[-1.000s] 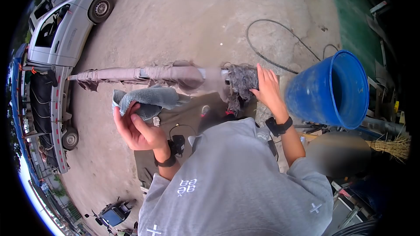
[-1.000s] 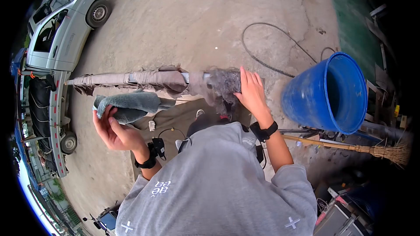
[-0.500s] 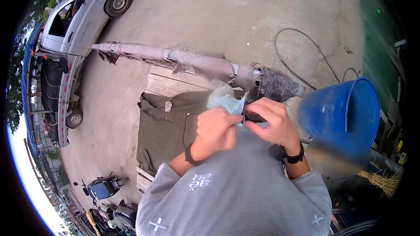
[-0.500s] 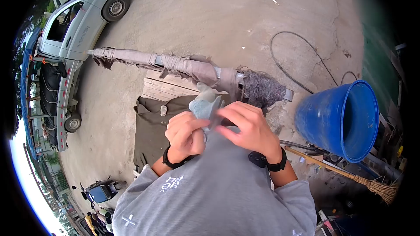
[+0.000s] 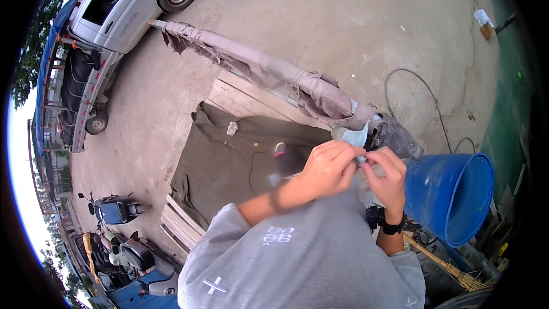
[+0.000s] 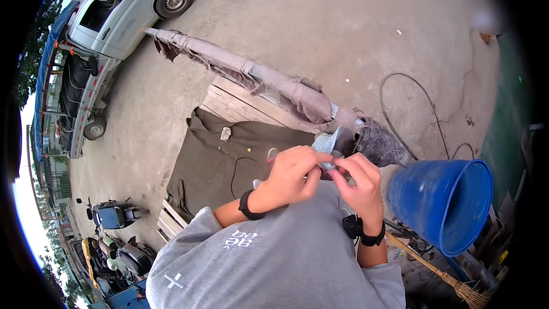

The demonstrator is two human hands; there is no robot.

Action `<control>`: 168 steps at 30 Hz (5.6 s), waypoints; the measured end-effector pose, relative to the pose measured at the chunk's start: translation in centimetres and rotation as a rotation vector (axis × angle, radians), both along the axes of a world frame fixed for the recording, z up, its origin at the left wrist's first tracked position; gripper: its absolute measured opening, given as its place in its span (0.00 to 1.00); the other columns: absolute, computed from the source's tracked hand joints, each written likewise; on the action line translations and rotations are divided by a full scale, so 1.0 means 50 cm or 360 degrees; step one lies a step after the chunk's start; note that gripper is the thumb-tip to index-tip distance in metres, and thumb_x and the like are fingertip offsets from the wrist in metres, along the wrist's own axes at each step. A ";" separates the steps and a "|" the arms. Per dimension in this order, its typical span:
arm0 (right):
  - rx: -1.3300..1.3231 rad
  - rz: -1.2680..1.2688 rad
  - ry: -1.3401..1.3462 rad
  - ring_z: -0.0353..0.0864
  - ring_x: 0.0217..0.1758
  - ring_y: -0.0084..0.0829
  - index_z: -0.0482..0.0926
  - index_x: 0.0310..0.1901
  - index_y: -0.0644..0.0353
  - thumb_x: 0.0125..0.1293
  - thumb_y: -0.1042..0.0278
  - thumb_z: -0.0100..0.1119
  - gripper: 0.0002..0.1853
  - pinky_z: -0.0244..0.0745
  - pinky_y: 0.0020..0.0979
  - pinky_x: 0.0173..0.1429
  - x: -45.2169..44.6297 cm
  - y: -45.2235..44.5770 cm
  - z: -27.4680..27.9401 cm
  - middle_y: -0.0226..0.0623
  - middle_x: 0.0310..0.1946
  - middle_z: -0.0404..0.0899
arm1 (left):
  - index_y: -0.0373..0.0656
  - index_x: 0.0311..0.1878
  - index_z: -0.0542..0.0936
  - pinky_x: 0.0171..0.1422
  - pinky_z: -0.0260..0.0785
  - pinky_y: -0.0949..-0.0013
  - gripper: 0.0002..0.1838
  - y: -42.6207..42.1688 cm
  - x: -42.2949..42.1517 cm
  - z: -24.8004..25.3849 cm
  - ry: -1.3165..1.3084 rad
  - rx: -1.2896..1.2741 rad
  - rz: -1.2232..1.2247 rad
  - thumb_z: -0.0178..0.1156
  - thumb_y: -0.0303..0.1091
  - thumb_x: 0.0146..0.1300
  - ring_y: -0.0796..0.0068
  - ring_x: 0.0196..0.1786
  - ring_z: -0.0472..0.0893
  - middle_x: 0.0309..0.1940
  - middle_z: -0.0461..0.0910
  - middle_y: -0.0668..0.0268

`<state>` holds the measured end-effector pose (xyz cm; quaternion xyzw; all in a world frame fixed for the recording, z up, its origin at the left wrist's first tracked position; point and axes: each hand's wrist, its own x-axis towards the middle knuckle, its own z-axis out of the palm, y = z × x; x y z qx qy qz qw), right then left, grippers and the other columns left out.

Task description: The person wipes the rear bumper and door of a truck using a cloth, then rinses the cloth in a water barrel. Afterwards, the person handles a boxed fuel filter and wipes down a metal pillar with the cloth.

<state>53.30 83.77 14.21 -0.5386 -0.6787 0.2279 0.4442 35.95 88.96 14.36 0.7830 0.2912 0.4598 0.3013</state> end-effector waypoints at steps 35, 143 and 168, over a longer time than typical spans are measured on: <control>-0.0404 -0.0811 0.0331 0.80 0.27 0.23 0.82 0.41 0.65 0.66 0.73 0.68 0.06 0.73 0.26 0.31 -0.547 0.146 -0.136 0.35 0.28 0.83 | 0.32 0.48 0.81 0.41 0.75 0.67 0.14 0.296 -0.531 -0.129 0.0114 -0.0339 -0.0405 0.54 0.14 0.61 0.59 0.35 0.85 0.36 0.85 0.51; 0.0497 -0.4864 0.0066 0.83 0.23 0.26 0.75 0.41 0.65 0.62 0.84 0.64 0.09 0.76 0.26 0.31 -0.989 -1.719 -0.202 0.36 0.22 0.81 | 0.35 0.42 0.77 0.44 0.72 0.58 0.11 -1.606 -0.159 -0.055 0.0887 0.0802 -0.3869 0.68 0.22 0.59 0.52 0.40 0.78 0.35 0.79 0.56; -0.0696 -0.4284 -0.0097 0.82 0.26 0.32 0.76 0.34 0.64 0.58 0.78 0.72 0.11 0.76 0.30 0.31 -0.497 -1.949 -0.359 0.40 0.27 0.81 | 0.39 0.44 0.80 0.39 0.75 0.51 0.08 -1.781 0.421 -0.445 0.0845 0.1107 -0.3783 0.61 0.32 0.66 0.48 0.34 0.83 0.33 0.84 0.55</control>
